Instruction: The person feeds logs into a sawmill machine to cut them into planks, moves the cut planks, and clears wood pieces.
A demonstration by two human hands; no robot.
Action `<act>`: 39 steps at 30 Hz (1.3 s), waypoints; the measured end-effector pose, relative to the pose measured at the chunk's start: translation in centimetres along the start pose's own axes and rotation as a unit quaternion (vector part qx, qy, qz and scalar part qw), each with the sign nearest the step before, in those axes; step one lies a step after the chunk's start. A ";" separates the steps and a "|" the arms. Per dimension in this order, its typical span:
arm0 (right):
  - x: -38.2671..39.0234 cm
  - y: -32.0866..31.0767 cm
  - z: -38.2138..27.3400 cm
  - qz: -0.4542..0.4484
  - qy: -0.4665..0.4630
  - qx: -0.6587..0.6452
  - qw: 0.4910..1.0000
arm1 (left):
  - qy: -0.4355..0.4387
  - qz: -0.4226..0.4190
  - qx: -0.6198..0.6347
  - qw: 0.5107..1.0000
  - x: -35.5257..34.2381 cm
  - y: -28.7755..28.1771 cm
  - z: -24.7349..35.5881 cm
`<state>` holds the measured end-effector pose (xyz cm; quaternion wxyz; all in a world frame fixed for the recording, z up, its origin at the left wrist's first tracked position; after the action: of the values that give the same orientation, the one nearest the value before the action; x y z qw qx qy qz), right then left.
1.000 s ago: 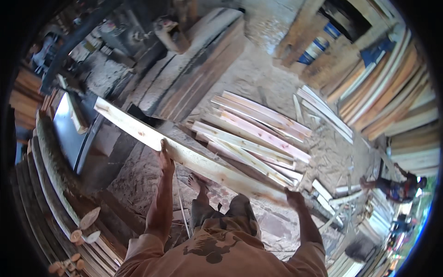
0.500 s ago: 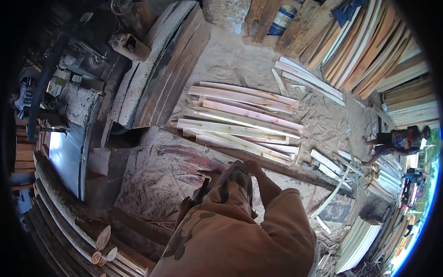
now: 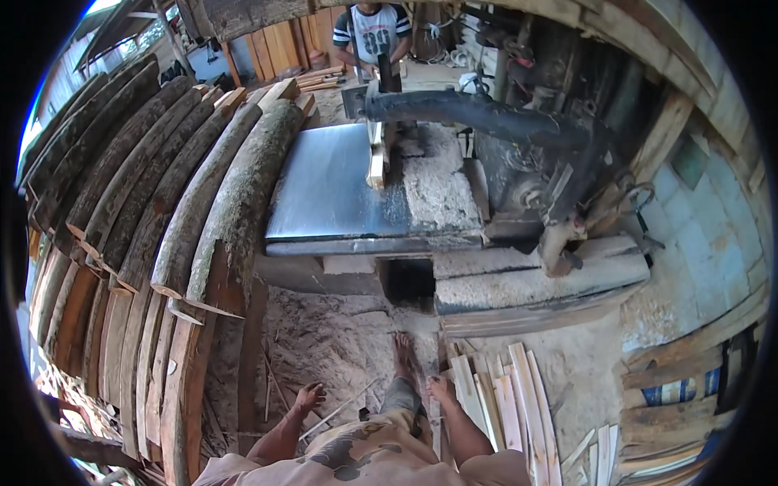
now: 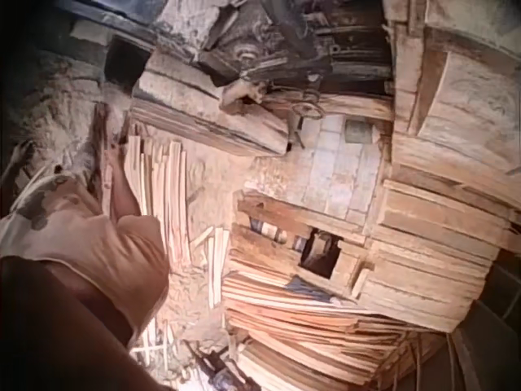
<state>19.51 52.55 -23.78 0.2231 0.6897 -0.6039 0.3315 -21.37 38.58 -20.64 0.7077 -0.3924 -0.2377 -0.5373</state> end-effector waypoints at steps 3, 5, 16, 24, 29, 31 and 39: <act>-6.0 3.5 -11.1 -0.082 -0.032 -0.019 0.996 | -0.063 -0.057 0.007 0.996 -1.9 3.8 2.7; -7.3 6.0 -21.7 -0.090 -0.139 0.031 0.986 | -0.070 -0.076 -0.013 0.995 -4.2 5.0 6.2; -10.2 14.2 -44.5 -0.046 -0.242 0.133 0.960 | 0.237 0.055 0.116 0.963 -13.1 1.0 41.2; 0.6 16.5 -31.9 -0.110 -0.206 0.124 0.964 | 0.196 -0.123 0.056 0.971 -8.1 5.0 35.4; 6.3 16.0 -24.2 -0.075 -0.321 0.137 0.934 | 0.157 -0.227 0.109 0.955 -0.1 8.8 29.2; 8.9 15.1 -21.3 -0.072 -0.309 0.146 0.937 | 0.157 -0.239 0.086 0.954 3.1 9.8 26.5; 20.0 15.4 -12.8 -0.109 -0.258 0.127 0.952 | 0.293 -0.201 0.030 0.934 11.2 10.6 16.5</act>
<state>2.97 45.31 -1.99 0.0054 0.8359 -0.5151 0.1896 -6.41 46.72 -5.78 0.6347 -0.1404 -0.1101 -0.7519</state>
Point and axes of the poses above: each hand's wrist, its own x-axis away from the middle knuckle, its own y-axis out of the palm, z = x × y, the point moved 10 cm from there along -x, towards the middle knuckle, and after that the axes turned 12 degrees about -x, right-handed, at the moved point
